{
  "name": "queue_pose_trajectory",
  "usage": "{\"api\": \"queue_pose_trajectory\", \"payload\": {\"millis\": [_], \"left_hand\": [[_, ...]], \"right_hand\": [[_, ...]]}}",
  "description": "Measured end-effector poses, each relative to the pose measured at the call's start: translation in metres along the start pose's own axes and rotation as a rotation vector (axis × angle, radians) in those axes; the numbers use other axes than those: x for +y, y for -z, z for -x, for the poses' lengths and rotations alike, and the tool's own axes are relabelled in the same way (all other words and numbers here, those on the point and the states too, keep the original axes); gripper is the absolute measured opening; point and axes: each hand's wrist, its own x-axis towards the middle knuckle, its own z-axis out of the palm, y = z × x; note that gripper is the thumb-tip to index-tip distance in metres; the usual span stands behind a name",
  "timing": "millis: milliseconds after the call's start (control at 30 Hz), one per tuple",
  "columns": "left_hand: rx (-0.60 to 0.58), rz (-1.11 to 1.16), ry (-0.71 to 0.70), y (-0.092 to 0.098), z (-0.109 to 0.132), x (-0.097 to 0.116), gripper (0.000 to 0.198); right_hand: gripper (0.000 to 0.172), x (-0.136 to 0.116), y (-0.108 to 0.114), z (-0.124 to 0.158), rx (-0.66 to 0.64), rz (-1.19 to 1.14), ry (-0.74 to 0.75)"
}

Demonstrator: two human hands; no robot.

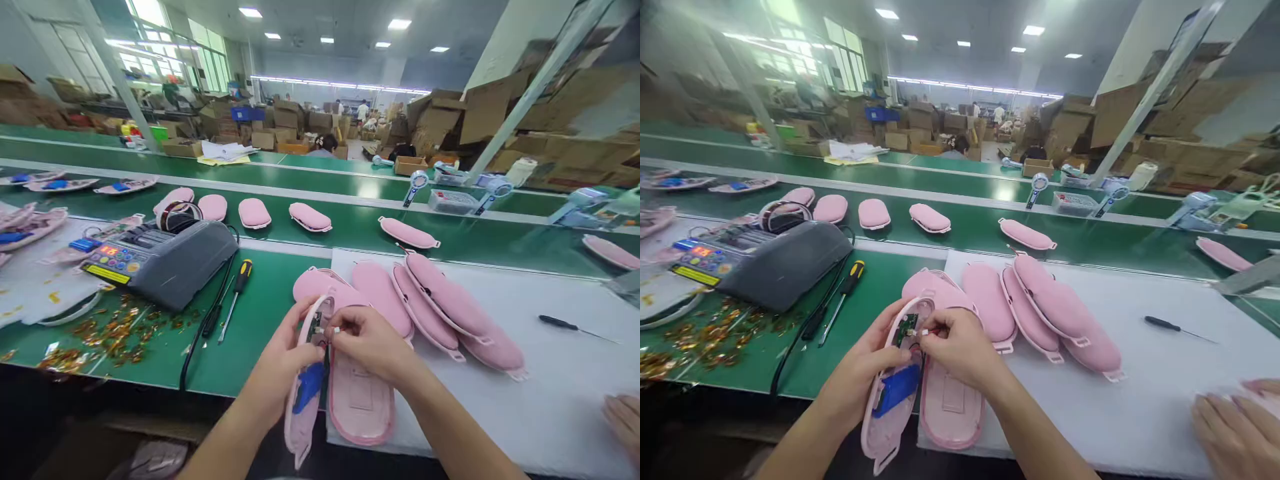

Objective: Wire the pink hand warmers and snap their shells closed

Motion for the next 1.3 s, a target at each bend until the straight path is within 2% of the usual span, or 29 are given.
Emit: {"api": "queue_pose_trajectory", "payload": {"millis": [267,433,567,733,900,1067,1167,1300], "left_hand": [[0.035,-0.025,0.012,-0.006,0.0,-0.004,0.078],[0.083,-0.19,-0.11,-0.01,0.001,-0.007,0.071],[0.099,-0.3,-0.165,-0.007,-0.003,-0.011,0.076],[0.136,-0.243,-0.016,-0.003,-0.006,-0.004,0.073],[0.134,-0.151,-0.041,-0.003,-0.003,0.002,0.07],[0.126,-0.185,-0.05,-0.001,-0.002,0.0,0.069],[0.121,-0.183,-0.057,0.001,-0.002,-0.002,0.069],[0.095,-0.142,-0.049,0.004,-0.002,-0.003,0.073]], "right_hand": [[0.015,-0.001,-0.003,0.006,0.055,0.026,0.031],[0.015,-0.004,-0.005,0.005,0.032,-0.006,0.011],[0.014,-0.001,-0.007,0.002,0.02,-0.026,0.012],[0.017,0.003,0.0,0.008,0.091,-0.099,0.046],[0.025,0.004,0.012,0.018,0.108,-0.09,0.147],[0.024,-0.002,0.009,0.011,0.132,-0.372,-0.014],[0.029,-0.005,0.007,0.007,0.146,-0.377,-0.05],[0.032,-0.009,0.004,0.007,0.057,-0.32,-0.061]]}}
